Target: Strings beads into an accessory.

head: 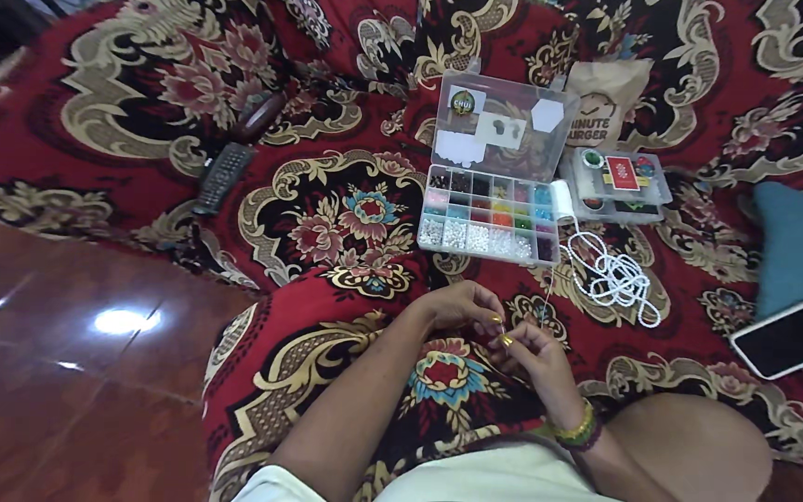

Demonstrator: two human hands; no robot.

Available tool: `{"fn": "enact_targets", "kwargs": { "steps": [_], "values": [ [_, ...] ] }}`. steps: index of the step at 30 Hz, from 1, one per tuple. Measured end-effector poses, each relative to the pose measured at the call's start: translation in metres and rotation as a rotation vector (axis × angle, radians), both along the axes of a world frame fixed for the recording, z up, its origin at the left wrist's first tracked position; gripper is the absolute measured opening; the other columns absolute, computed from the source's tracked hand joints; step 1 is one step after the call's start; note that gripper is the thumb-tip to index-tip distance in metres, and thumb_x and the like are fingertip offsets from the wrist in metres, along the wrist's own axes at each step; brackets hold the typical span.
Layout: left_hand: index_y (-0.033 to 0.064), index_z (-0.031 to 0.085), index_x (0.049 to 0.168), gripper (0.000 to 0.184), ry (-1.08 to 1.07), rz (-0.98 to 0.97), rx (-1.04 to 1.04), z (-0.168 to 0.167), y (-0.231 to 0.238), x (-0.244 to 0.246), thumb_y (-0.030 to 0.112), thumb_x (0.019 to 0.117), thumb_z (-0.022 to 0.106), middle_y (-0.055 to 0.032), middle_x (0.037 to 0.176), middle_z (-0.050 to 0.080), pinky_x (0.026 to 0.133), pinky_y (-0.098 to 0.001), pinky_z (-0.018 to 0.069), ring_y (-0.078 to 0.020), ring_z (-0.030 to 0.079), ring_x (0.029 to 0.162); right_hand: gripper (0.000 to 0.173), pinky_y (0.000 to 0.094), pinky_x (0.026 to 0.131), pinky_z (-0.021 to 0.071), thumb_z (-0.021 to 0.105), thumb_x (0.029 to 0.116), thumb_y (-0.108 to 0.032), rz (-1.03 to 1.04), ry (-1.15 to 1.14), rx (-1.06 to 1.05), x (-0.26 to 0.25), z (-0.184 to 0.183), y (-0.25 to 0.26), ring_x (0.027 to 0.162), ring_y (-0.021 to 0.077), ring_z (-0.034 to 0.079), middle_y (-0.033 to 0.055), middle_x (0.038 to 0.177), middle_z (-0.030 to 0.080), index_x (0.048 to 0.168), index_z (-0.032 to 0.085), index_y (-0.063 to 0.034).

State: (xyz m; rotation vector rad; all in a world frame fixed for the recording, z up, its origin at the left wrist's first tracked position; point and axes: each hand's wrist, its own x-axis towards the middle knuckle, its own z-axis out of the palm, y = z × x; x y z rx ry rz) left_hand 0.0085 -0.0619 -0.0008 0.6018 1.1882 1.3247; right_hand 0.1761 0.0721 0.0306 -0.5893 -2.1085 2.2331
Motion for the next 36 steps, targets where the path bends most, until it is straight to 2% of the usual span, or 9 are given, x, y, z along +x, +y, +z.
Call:
{"fn": "enact_targets", "kwargs": {
  "steps": [11, 21, 25, 28, 32, 36],
  "values": [
    [0.0120, 0.069, 0.089, 0.012, 0.038, -0.032, -0.008, 0.002, 0.000, 0.000, 0.004, 0.0942, 0.061, 0.0095, 0.078, 0.072, 0.073, -0.0213, 0.0570, -0.0007, 0.067, 0.072, 0.012, 0.0240, 0.064, 0.0608, 0.056, 0.0958, -0.004, 0.014, 0.016, -0.015, 0.000, -0.001, 0.000, 0.069, 0.0097, 0.072, 0.0041, 0.084, 0.076, 0.090, 0.067, -0.0018],
    [0.0122, 0.071, 0.089, 0.011, 0.054, -0.097, 0.042, -0.005, 0.000, -0.002, 0.002, 0.0881, 0.066, 0.0108, 0.076, 0.069, 0.069, -0.0195, 0.0549, 0.0011, 0.064, 0.070, 0.010, 0.0238, 0.065, 0.0610, 0.060, 0.0962, -0.006, 0.015, -0.020, -0.037, -0.001, -0.002, 0.000, 0.070, 0.0095, 0.072, 0.0039, 0.082, 0.075, 0.093, 0.068, -0.0007],
    [0.0117, 0.072, 0.088, 0.010, 0.075, -0.077, 0.042, -0.002, 0.000, -0.001, 0.005, 0.0908, 0.064, 0.0111, 0.076, 0.070, 0.069, -0.0192, 0.0550, 0.0014, 0.065, 0.069, 0.008, 0.0234, 0.066, 0.0612, 0.062, 0.0964, -0.004, -0.006, -0.032, -0.040, -0.001, -0.002, 0.000, 0.069, 0.0088, 0.072, 0.0033, 0.082, 0.075, 0.093, 0.069, -0.0001],
    [0.0116, 0.072, 0.089, 0.011, 0.099, -0.052, 0.048, -0.001, 0.000, -0.001, 0.007, 0.0924, 0.063, 0.0118, 0.077, 0.070, 0.071, -0.0194, 0.0548, 0.0017, 0.065, 0.071, 0.008, 0.0234, 0.066, 0.0617, 0.062, 0.0969, -0.003, -0.029, -0.040, -0.051, -0.002, -0.002, -0.001, 0.069, 0.0088, 0.072, 0.0036, 0.083, 0.076, 0.097, 0.069, 0.0014],
    [0.0121, 0.070, 0.088, 0.010, 0.131, -0.012, 0.079, -0.004, 0.002, -0.001, 0.004, 0.0907, 0.065, 0.0126, 0.078, 0.068, 0.069, -0.0181, 0.0522, 0.0026, 0.062, 0.071, 0.016, 0.0252, 0.065, 0.0620, 0.057, 0.1000, -0.006, -0.029, -0.052, -0.069, -0.002, -0.002, -0.001, 0.070, 0.0110, 0.073, 0.0058, 0.087, 0.076, 0.110, 0.065, 0.0033],
    [0.0120, 0.071, 0.088, 0.007, 0.193, 0.010, 0.125, -0.008, 0.004, 0.000, 0.009, 0.0909, 0.066, 0.0126, 0.079, 0.067, 0.068, -0.0187, 0.0520, 0.0026, 0.061, 0.072, 0.013, 0.0243, 0.064, 0.0612, 0.057, 0.0998, -0.005, -0.024, -0.038, -0.079, -0.002, -0.003, 0.000, 0.068, 0.0109, 0.072, 0.0064, 0.087, 0.076, 0.105, 0.066, 0.0031]
  ]
}}
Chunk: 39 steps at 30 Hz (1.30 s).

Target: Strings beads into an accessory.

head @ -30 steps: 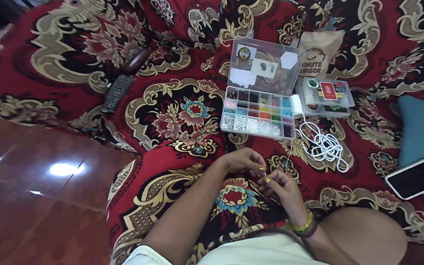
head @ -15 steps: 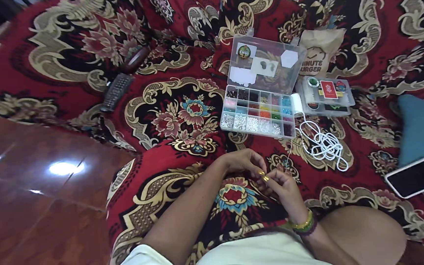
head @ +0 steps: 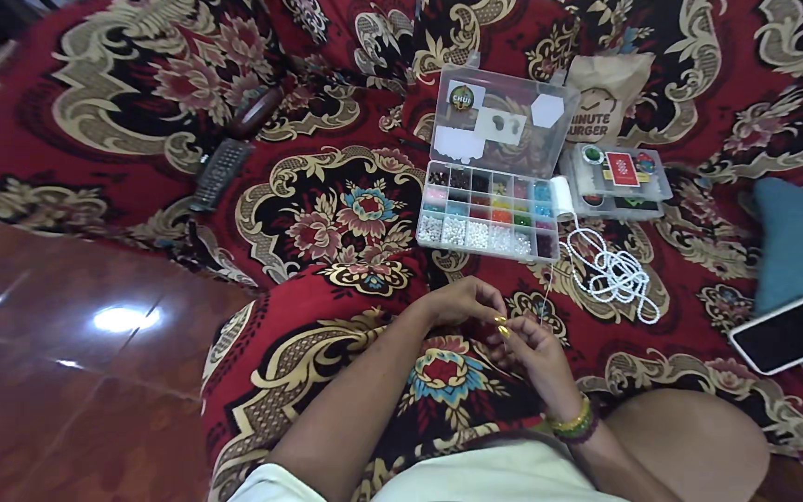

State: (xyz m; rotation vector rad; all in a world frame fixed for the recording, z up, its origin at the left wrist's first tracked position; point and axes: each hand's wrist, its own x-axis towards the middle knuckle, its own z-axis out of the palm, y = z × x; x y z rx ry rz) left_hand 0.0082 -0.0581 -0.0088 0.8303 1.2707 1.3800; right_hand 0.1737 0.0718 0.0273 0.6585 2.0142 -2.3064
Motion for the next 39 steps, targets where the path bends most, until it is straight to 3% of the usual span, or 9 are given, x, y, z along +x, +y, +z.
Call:
{"fn": "enact_targets", "kwargs": {
  "steps": [4, 9, 14, 21, 24, 28, 30, 34, 39],
  "values": [
    [0.0086, 0.069, 0.089, 0.006, 0.048, 0.010, 0.008, 0.001, 0.000, -0.001, 0.007, 0.0928, 0.065, 0.0100, 0.085, 0.065, 0.072, -0.0187, 0.0505, 0.0029, 0.060, 0.077, 0.012, 0.0240, 0.064, 0.0610, 0.055, 0.0997, -0.004, 0.016, -0.006, 0.005, 0.000, 0.000, 0.001, 0.068, 0.0104, 0.072, 0.0065, 0.087, 0.076, 0.102, 0.065, 0.0023],
    [0.0080, 0.070, 0.087, 0.005, 0.087, 0.025, 0.000, -0.001, 0.000, -0.001, 0.007, 0.0914, 0.067, 0.0092, 0.086, 0.066, 0.071, -0.0180, 0.0502, 0.0033, 0.059, 0.077, 0.024, 0.0268, 0.066, 0.0622, 0.048, 0.1023, -0.010, 0.043, -0.023, -0.013, 0.001, 0.000, 0.003, 0.073, 0.0131, 0.073, 0.0078, 0.099, 0.076, 0.120, 0.060, 0.0028],
    [0.0084, 0.070, 0.088, 0.006, 0.099, 0.020, -0.029, 0.002, 0.000, -0.001, 0.008, 0.0923, 0.067, 0.0099, 0.084, 0.066, 0.071, -0.0182, 0.0500, 0.0038, 0.059, 0.076, 0.016, 0.0254, 0.065, 0.0620, 0.052, 0.1025, -0.007, 0.033, -0.003, 0.025, 0.001, -0.001, 0.002, 0.069, 0.0111, 0.072, 0.0069, 0.094, 0.076, 0.103, 0.066, 0.0016],
    [0.0025, 0.069, 0.091, 0.007, 0.147, 0.163, -0.002, 0.008, 0.000, -0.002, 0.009, 0.0929, 0.065, 0.0064, 0.089, 0.065, 0.076, -0.0186, 0.0500, 0.0031, 0.058, 0.081, 0.015, 0.0250, 0.064, 0.0618, 0.050, 0.1014, -0.004, 0.040, 0.042, 0.014, 0.002, -0.002, 0.003, 0.069, 0.0110, 0.072, 0.0064, 0.095, 0.076, 0.103, 0.064, 0.0003],
    [-0.0022, 0.069, 0.099, 0.014, 0.277, 0.531, -0.064, 0.012, -0.001, -0.007, 0.011, 0.0967, 0.065, -0.0012, 0.092, 0.067, 0.080, -0.0253, 0.0534, -0.0038, 0.062, 0.083, 0.016, 0.0258, 0.065, 0.0625, 0.051, 0.1014, -0.004, 0.031, 0.045, 0.023, 0.002, -0.001, 0.003, 0.071, 0.0117, 0.073, 0.0064, 0.096, 0.076, 0.103, 0.066, 0.0007],
    [0.0027, 0.074, 0.110, 0.017, 0.820, 0.890, -0.253, 0.000, -0.006, -0.017, 0.010, 0.0998, 0.062, -0.0162, 0.116, 0.068, 0.082, -0.0440, 0.0580, -0.0270, 0.069, 0.094, 0.017, 0.0272, 0.064, 0.0634, 0.051, 0.1009, -0.004, -0.001, 0.116, 0.086, 0.003, -0.004, 0.003, 0.073, 0.0138, 0.074, 0.0078, 0.097, 0.076, 0.105, 0.067, 0.0024],
    [0.0032, 0.073, 0.117, 0.023, 0.943, 0.898, -0.363, 0.002, -0.008, -0.017, 0.002, 0.0996, 0.058, -0.0187, 0.125, 0.065, 0.089, -0.0518, 0.0568, -0.0356, 0.068, 0.107, 0.017, 0.0273, 0.064, 0.0636, 0.053, 0.1003, -0.004, -0.012, 0.150, 0.113, 0.004, -0.005, 0.003, 0.073, 0.0137, 0.074, 0.0078, 0.098, 0.076, 0.106, 0.067, 0.0025],
    [0.0018, 0.075, 0.113, 0.024, 1.138, 0.877, -0.428, -0.004, -0.007, -0.016, -0.003, 0.0939, 0.061, -0.0213, 0.131, 0.063, 0.089, -0.0551, 0.0554, -0.0424, 0.064, 0.112, 0.018, 0.0254, 0.063, 0.0628, 0.055, 0.0985, -0.005, -0.025, 0.237, 0.177, 0.005, -0.009, 0.005, 0.079, 0.0113, 0.074, 0.0072, 0.104, 0.075, 0.106, 0.070, 0.0014],
    [0.0040, 0.076, 0.106, 0.020, 1.187, 0.877, -0.601, 0.002, -0.009, -0.017, 0.017, 0.0919, 0.073, -0.0269, 0.151, 0.045, 0.096, -0.0604, 0.0486, -0.0494, 0.053, 0.124, 0.018, 0.0243, 0.063, 0.0627, 0.057, 0.0975, -0.004, -0.049, 0.318, 0.185, 0.007, -0.010, 0.005, 0.080, 0.0107, 0.073, 0.0088, 0.109, 0.074, 0.105, 0.072, 0.0019]
  ]
}}
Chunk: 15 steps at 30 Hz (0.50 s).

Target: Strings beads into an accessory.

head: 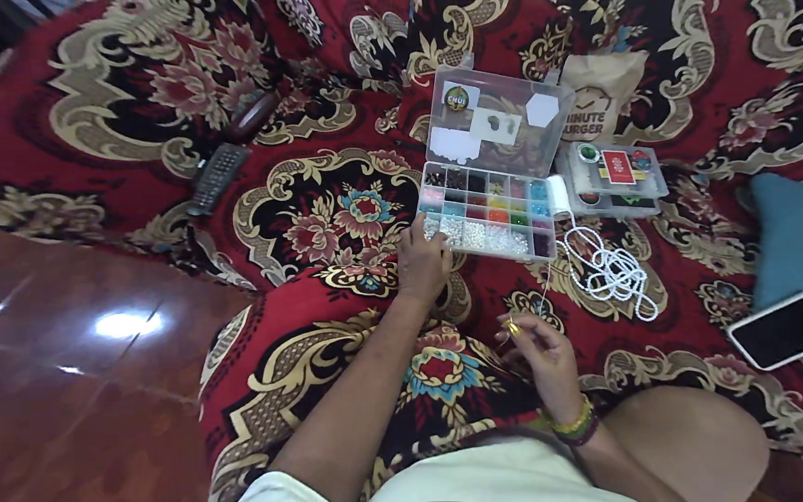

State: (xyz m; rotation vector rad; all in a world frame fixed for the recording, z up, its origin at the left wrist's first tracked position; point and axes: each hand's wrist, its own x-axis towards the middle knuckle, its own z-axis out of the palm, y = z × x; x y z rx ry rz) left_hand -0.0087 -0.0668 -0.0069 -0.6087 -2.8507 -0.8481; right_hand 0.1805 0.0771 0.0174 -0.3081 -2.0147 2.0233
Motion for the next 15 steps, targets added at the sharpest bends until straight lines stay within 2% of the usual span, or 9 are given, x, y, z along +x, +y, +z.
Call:
{"fn": "enact_targets", "kwargs": {
  "steps": [4, 10, 15],
  "values": [
    [0.0059, 0.075, 0.111, 0.027, -0.070, -0.007, -0.068, 0.0022, 0.0010, 0.0008, 0.024, 0.0903, 0.078, -0.0272, 0.156, 0.039, 0.099, -0.0636, 0.0435, -0.0507, 0.047, 0.131, 0.018, 0.0245, 0.060, 0.0625, 0.056, 0.0981, -0.003, -0.002, 0.006, -0.029, 0.0001, 0.0025, -0.0003, 0.071, 0.0110, 0.072, 0.0084, 0.105, 0.074, 0.106, 0.072, 0.0025],
    [0.0077, 0.075, 0.111, 0.021, -0.130, -0.024, -0.056, 0.0000, 0.0021, 0.0007, 0.019, 0.0930, 0.075, -0.0261, 0.157, 0.037, 0.103, -0.0619, 0.0429, -0.0507, 0.043, 0.135, 0.018, 0.0237, 0.065, 0.0622, 0.058, 0.0974, -0.005, -0.006, -0.010, 0.001, 0.0001, -0.0024, 0.0013, 0.082, 0.0113, 0.073, 0.0072, 0.103, 0.075, 0.106, 0.073, 0.0016],
    [0.0080, 0.074, 0.110, 0.019, -0.121, -0.033, -0.032, -0.0028, 0.0024, 0.0012, 0.017, 0.0931, 0.074, -0.0266, 0.155, 0.040, 0.101, -0.0604, 0.0455, -0.0499, 0.046, 0.132, 0.019, 0.0223, 0.066, 0.0613, 0.057, 0.0978, -0.006, -0.006, -0.046, 0.009, -0.0005, -0.0015, 0.0011, 0.080, 0.0090, 0.072, 0.0053, 0.099, 0.075, 0.106, 0.072, 0.0010]
  ]
}}
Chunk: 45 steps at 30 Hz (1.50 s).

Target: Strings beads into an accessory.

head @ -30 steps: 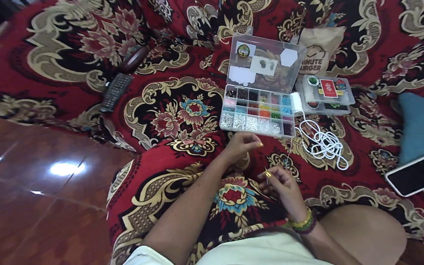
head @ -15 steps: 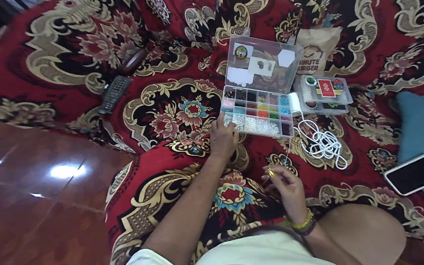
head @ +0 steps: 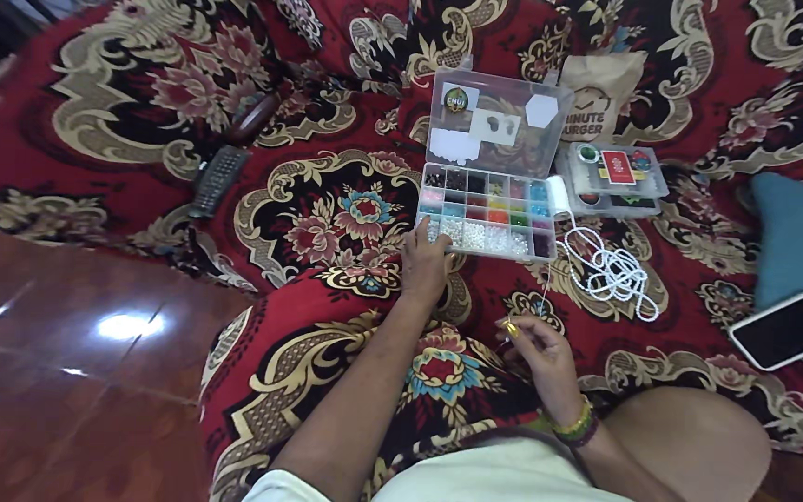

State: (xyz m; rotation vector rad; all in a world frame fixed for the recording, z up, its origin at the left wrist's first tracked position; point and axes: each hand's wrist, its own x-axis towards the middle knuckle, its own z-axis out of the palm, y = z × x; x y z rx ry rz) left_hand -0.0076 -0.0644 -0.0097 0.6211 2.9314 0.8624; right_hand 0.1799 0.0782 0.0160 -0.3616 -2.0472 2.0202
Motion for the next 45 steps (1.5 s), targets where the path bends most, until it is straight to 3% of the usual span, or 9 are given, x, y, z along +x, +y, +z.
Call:
{"fn": "enact_targets", "kwargs": {
  "steps": [7, 18, 23, 26, 28, 30, 33, 37, 45],
  "values": [
    [0.0027, 0.072, 0.109, 0.017, -0.009, -0.003, 0.091, -0.003, 0.000, -0.002, 0.010, 0.0933, 0.072, -0.0275, 0.150, 0.044, 0.098, -0.0638, 0.0455, -0.0516, 0.048, 0.129, 0.018, 0.0215, 0.071, 0.0608, 0.059, 0.0963, -0.006, -0.013, 0.004, 0.035, -0.001, -0.001, 0.000, 0.083, 0.0062, 0.070, 0.0052, 0.108, 0.074, 0.103, 0.073, 0.0008],
    [0.0047, 0.072, 0.100, 0.010, 0.024, 0.070, 0.244, -0.007, 0.002, -0.006, 0.004, 0.0904, 0.074, -0.0249, 0.136, 0.056, 0.096, -0.0615, 0.0466, -0.0490, 0.052, 0.122, 0.016, 0.0244, 0.068, 0.0627, 0.057, 0.0975, -0.003, 0.038, -0.028, -0.004, -0.002, 0.003, -0.004, 0.077, 0.0105, 0.074, 0.0048, 0.093, 0.076, 0.102, 0.072, 0.0011],
    [0.0019, 0.074, 0.095, 0.008, 0.163, -0.058, 0.464, -0.002, 0.005, 0.003, 0.008, 0.0901, 0.073, -0.0178, 0.119, 0.067, 0.098, -0.0530, 0.0491, -0.0373, 0.061, 0.114, 0.015, 0.0246, 0.065, 0.0632, 0.056, 0.0970, -0.002, -0.010, -0.043, -0.036, -0.001, 0.007, -0.004, 0.073, 0.0111, 0.074, 0.0049, 0.088, 0.076, 0.102, 0.070, 0.0028],
    [-0.0009, 0.068, 0.099, 0.010, -0.353, -0.188, 0.721, 0.010, 0.009, 0.019, 0.008, 0.0945, 0.067, -0.0057, 0.098, 0.070, 0.083, -0.0270, 0.0538, -0.0093, 0.065, 0.090, 0.015, 0.0243, 0.066, 0.0631, 0.057, 0.0971, -0.003, -0.039, -0.081, -0.049, 0.000, 0.009, -0.004, 0.071, 0.0099, 0.073, 0.0034, 0.086, 0.076, 0.101, 0.070, 0.0022],
    [0.0017, 0.064, 0.103, 0.009, -0.840, -0.269, 0.822, 0.013, 0.007, 0.021, 0.009, 0.0973, 0.064, 0.0002, 0.093, 0.068, 0.082, -0.0252, 0.0544, -0.0055, 0.064, 0.085, 0.015, 0.0238, 0.066, 0.0626, 0.057, 0.0976, -0.004, -0.048, -0.107, -0.057, 0.000, 0.009, -0.003, 0.070, 0.0091, 0.072, 0.0031, 0.084, 0.075, 0.101, 0.070, 0.0018],
    [0.0053, 0.064, 0.104, 0.007, -1.085, -0.344, 0.843, 0.011, 0.006, 0.020, 0.008, 0.0972, 0.064, 0.0038, 0.091, 0.068, 0.082, -0.0258, 0.0561, -0.0054, 0.066, 0.083, 0.015, 0.0231, 0.064, 0.0622, 0.057, 0.0978, -0.004, -0.053, -0.118, -0.051, -0.001, 0.008, -0.003, 0.069, 0.0084, 0.072, 0.0027, 0.083, 0.075, 0.101, 0.070, 0.0018],
    [0.0052, 0.066, 0.111, 0.014, -1.220, -0.437, 0.787, 0.015, 0.003, 0.018, 0.004, 0.0979, 0.060, 0.0054, 0.091, 0.069, 0.080, -0.0243, 0.0565, -0.0043, 0.066, 0.080, 0.014, 0.0226, 0.064, 0.0618, 0.057, 0.0977, -0.004, -0.045, -0.130, -0.045, -0.003, 0.009, -0.005, 0.067, 0.0081, 0.071, 0.0026, 0.083, 0.075, 0.101, 0.070, 0.0019],
    [0.0099, 0.070, 0.096, 0.012, -1.265, -0.537, 0.692, 0.014, 0.001, 0.017, 0.005, 0.0978, 0.059, 0.0089, 0.084, 0.072, 0.073, -0.0203, 0.0564, -0.0006, 0.066, 0.074, 0.014, 0.0226, 0.065, 0.0615, 0.057, 0.0977, -0.004, -0.002, -0.113, -0.063, -0.003, 0.008, -0.006, 0.069, 0.0073, 0.071, 0.0018, 0.085, 0.075, 0.100, 0.070, 0.0009],
    [0.0127, 0.071, 0.089, 0.015, -1.280, -0.631, 0.636, 0.014, 0.001, 0.016, 0.006, 0.0969, 0.060, 0.0100, 0.080, 0.072, 0.072, -0.0197, 0.0565, 0.0004, 0.067, 0.073, 0.014, 0.0230, 0.063, 0.0617, 0.057, 0.0966, -0.004, 0.042, -0.120, -0.053, -0.002, 0.009, -0.007, 0.066, 0.0073, 0.071, 0.0009, 0.081, 0.074, 0.099, 0.071, 0.0004]
  ]
}}
